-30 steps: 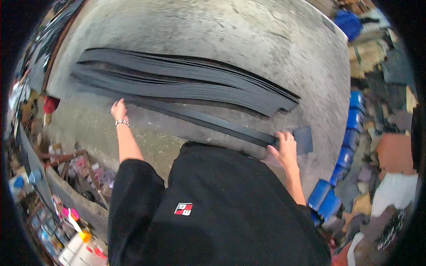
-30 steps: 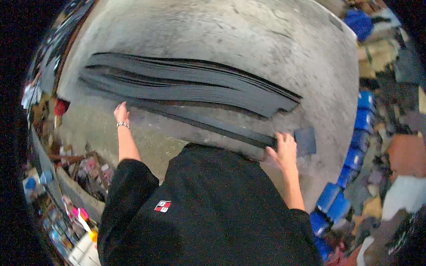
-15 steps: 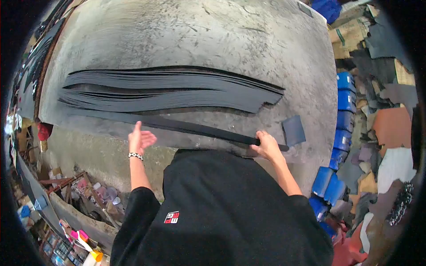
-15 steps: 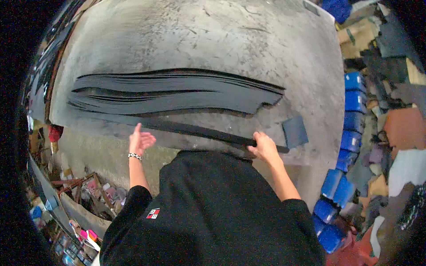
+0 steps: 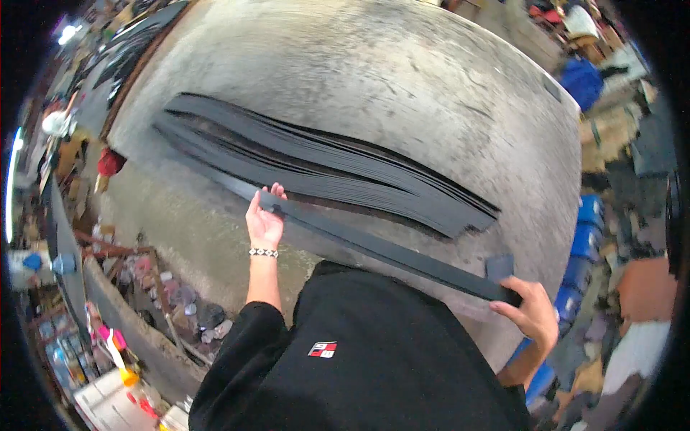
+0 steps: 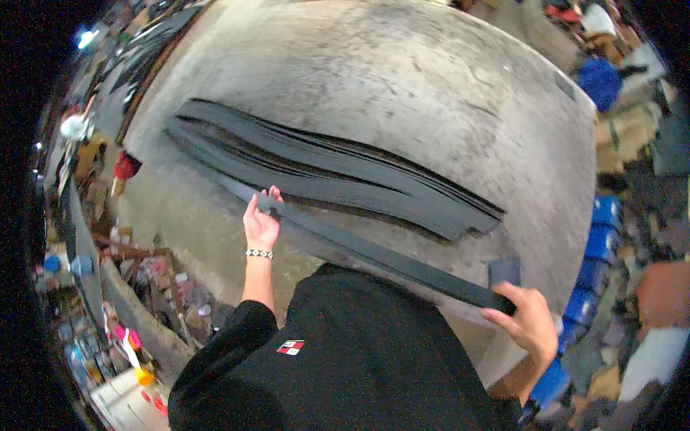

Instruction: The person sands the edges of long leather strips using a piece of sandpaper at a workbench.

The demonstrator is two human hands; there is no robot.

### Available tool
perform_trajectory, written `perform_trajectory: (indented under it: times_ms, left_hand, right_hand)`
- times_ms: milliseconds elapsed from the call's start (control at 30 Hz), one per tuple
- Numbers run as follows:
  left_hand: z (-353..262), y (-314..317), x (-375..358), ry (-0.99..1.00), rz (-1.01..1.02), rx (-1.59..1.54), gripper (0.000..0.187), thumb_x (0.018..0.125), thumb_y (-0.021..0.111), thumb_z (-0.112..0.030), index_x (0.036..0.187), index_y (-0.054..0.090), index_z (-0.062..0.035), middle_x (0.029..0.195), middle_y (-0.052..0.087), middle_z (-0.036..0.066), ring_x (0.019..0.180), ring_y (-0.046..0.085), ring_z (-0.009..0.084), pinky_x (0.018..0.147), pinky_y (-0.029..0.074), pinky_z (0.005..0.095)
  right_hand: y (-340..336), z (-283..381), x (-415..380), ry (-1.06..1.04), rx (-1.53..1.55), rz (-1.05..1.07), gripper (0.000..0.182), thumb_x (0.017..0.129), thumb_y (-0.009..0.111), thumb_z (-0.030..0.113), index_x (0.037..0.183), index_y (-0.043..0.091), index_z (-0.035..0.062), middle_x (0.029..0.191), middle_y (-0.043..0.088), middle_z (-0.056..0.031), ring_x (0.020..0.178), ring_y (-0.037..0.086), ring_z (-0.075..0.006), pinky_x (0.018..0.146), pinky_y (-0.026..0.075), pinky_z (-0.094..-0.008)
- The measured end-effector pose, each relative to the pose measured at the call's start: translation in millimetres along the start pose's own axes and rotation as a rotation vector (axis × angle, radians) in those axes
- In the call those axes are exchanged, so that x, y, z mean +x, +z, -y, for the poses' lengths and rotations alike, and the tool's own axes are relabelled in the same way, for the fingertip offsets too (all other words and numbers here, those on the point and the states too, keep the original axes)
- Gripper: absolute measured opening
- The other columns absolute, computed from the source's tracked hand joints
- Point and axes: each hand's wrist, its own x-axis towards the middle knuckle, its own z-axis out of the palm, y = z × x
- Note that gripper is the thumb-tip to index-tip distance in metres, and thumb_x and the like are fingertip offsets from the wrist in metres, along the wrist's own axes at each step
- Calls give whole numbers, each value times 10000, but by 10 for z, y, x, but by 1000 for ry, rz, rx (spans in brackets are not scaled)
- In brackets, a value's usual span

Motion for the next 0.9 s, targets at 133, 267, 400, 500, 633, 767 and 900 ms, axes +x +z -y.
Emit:
perform_trajectory:
  times_ms: [133, 267, 400, 500, 633, 767, 900]
  left_hand:
    - [-450, -35, 146, 168, 33, -42, 420, 1060, 633, -186, 1380, 553, 73, 1305, 697, 191, 1177, 692, 306, 1067, 537, 450]
    - [-774, -95, 240, 288, 12, -55, 338, 1048, 661, -142, 1333, 530, -15, 1309, 706, 172, 1197, 687, 313, 1035, 543, 479]
    - [-1031, -20, 141, 481, 42, 102, 337, 1046, 666, -104, 1336, 495, -90, 1309, 712, 156, 1212, 684, 319, 1012, 552, 500]
    - [-1275, 13, 158, 579, 20, 198, 423, 1043, 644, -40, 1415, 459, -117, 1326, 706, 146, 1185, 692, 316, 957, 567, 504]
    - [-1427, 7, 369, 653, -40, 366, 586, 1011, 607, 60, 1513, 385, -144, 1311, 685, 161, 1116, 706, 320, 900, 587, 496]
    - [-1566, -167, 894, 555, -339, 333, 534, 995, 608, 52, 1470, 382, -44, 1204, 641, 243, 1056, 723, 389, 878, 612, 561]
    - [-1754, -611, 1539, 243, -234, 292, 305, 963, 688, 20, 1212, 516, 63, 1122, 662, 266, 964, 759, 421, 853, 655, 553]
  right_hand:
    - [14, -615, -116, 188, 41, -5, 427, 722, 924, 230, 1003, 732, -28, 760, 663, -179, 696, 645, -285, 689, 510, -409]
    - [277, -1316, -62, 289, 50, 36, 476, 682, 949, 192, 1032, 729, -45, 793, 683, -168, 739, 640, -249, 712, 509, -405]
    - [507, -1590, 30, 339, 72, 62, 396, 683, 933, 174, 898, 673, -33, 714, 564, -55, 677, 516, -177, 636, 444, -386]
    - [745, -1806, 223, 340, 4, 99, 386, 708, 927, 197, 877, 668, -34, 704, 596, -76, 673, 551, -175, 636, 467, -400]
    - [1350, -1970, 522, 311, -47, -26, 378, 721, 922, 211, 922, 722, -39, 793, 733, -184, 731, 704, -283, 681, 521, -441]
    - [1839, -2167, 779, 318, -147, -122, 420, 742, 883, 238, 1037, 736, -22, 998, 763, -202, 958, 726, -394, 833, 539, -476]
    - [1940, -1747, 979, 205, -289, -186, 496, 773, 810, 280, 1202, 704, 57, 1324, 612, -160, 1306, 548, -384, 1076, 417, -538]
